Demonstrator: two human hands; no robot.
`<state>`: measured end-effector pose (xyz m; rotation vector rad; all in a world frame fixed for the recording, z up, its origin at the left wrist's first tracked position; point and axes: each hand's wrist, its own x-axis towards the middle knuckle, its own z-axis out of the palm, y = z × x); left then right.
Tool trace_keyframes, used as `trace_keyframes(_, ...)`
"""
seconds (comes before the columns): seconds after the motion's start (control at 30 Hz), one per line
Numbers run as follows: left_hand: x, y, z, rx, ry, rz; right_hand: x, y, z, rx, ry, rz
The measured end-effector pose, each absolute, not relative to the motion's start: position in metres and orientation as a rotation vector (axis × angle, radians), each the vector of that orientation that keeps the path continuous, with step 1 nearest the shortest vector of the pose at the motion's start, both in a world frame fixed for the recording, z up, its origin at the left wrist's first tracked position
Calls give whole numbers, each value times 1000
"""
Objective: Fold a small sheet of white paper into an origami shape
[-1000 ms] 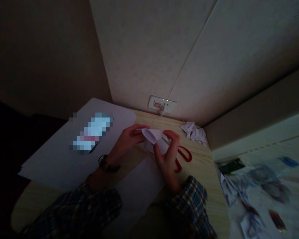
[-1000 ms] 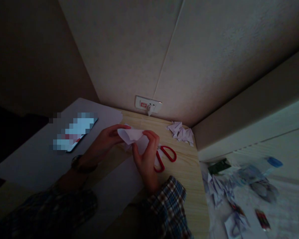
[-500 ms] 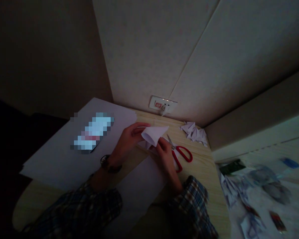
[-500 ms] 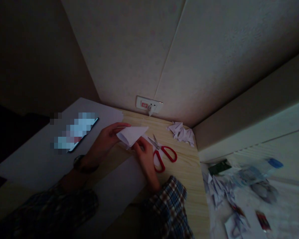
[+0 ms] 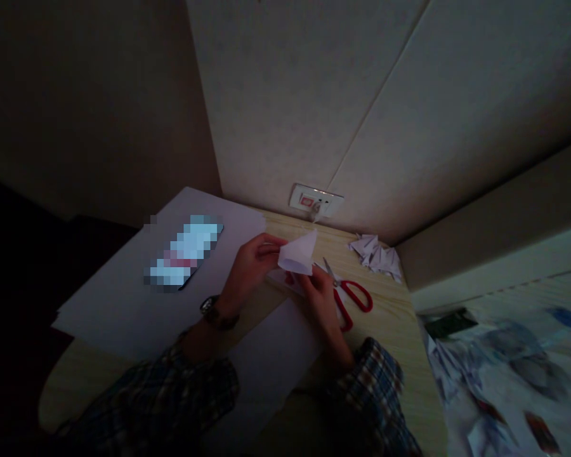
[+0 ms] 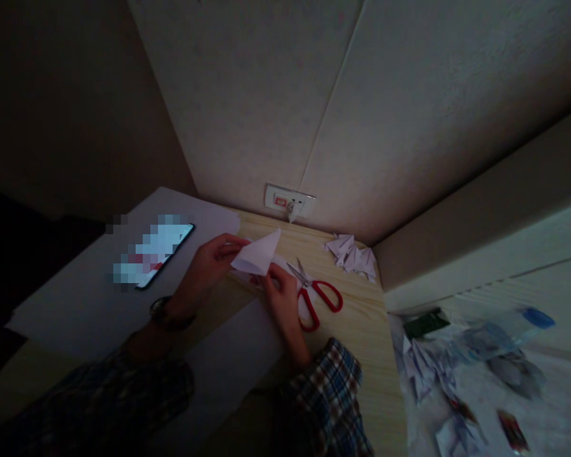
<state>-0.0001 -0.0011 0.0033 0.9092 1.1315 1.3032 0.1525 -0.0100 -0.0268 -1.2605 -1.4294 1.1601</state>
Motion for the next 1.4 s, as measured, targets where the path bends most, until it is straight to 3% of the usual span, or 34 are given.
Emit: trace_keyframes(1.4,-7,-2,9,1035,1043,1280,150,-11,-26,-1196,-1326,1172)
